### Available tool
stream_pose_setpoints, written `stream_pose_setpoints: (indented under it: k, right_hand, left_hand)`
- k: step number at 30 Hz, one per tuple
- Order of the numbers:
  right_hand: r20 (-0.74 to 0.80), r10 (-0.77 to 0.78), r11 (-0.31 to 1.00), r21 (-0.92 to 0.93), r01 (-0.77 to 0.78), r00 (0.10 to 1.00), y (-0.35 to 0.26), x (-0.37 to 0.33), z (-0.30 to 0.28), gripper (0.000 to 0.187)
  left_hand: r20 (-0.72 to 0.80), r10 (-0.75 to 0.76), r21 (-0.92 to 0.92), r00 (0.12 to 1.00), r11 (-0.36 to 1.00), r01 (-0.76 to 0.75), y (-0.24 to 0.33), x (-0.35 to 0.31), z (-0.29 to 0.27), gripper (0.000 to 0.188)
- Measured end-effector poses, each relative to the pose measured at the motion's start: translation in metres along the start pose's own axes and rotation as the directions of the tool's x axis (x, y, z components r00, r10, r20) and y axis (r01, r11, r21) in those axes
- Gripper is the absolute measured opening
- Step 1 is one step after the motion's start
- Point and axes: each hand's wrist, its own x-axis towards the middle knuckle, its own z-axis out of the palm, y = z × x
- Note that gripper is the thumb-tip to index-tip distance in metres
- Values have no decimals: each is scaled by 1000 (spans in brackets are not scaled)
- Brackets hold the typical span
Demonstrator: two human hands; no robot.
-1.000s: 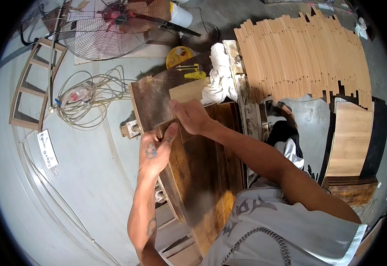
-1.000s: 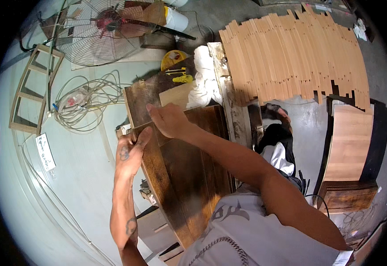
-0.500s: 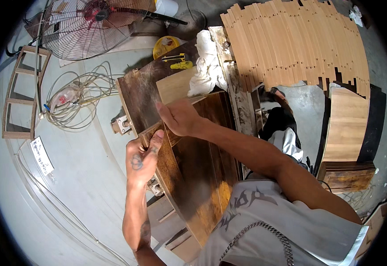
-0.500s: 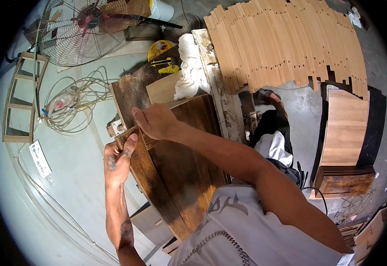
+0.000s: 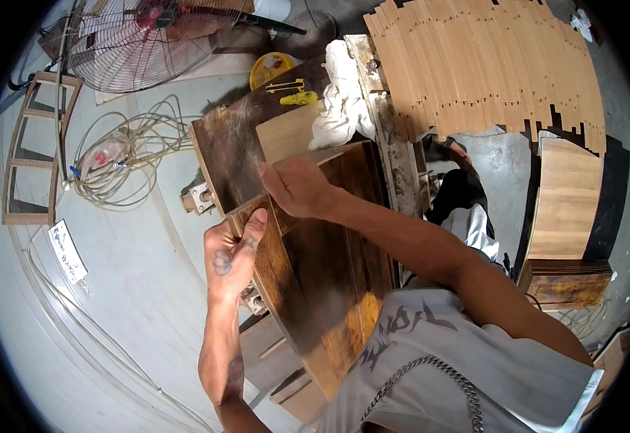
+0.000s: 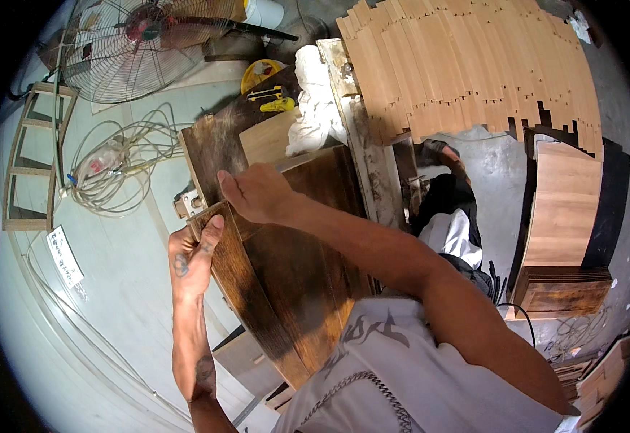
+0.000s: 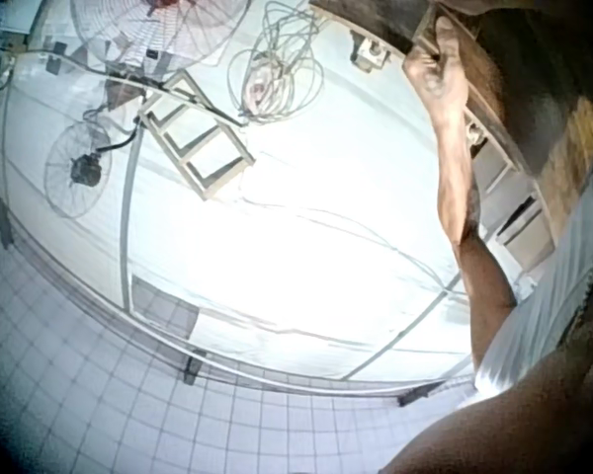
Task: The person places a wooden panel onto a workbench, uses a utility knife to trim the edges of a veneer or lining, and wipes the surface with a cloth.
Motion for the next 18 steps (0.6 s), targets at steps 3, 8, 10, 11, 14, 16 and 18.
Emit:
stream_pose_setpoints:
  k: [3, 8, 10, 11, 14, 16, 18]
  right_hand:
    - [-25, 6, 1000, 15, -6, 1000, 1, -2, 3, 36]
    - [26, 61, 996, 58, -62, 998, 2, -7, 0, 36]
    - [39, 70, 997, 26, -71, 997, 0, -6, 0, 36]
    - [37, 70, 998, -2, -70, 997, -2, -7, 1, 36]
    - [11, 69, 997, 14, -69, 998, -3, -6, 2, 36]
    - [35, 80, 996, 35, -81, 996, -5, -7, 1, 37]
    - [91, 101, 994, 31, -104, 991, -7, -8, 2, 39]
  left_hand:
    - [-39, 36, 60, 999, 998, -34, 3, -2, 3, 35]
    - [-36, 46, 4, 998, 999, -46, 4, -5, 5, 35]
    - [-35, 53, 51, 998, 997, -51, -3, -5, 0, 34]
    - [-35, 56, 74, 998, 996, -53, -5, -6, -2, 33]
    - [-108, 135, 150, 985, 982, -118, 1, -10, 6, 32]
    - [-126, 104, 111, 987, 990, -90, -2, -14, 8, 29]
    - [-129, 83, 55, 988, 996, -76, -9, -16, 6, 30]
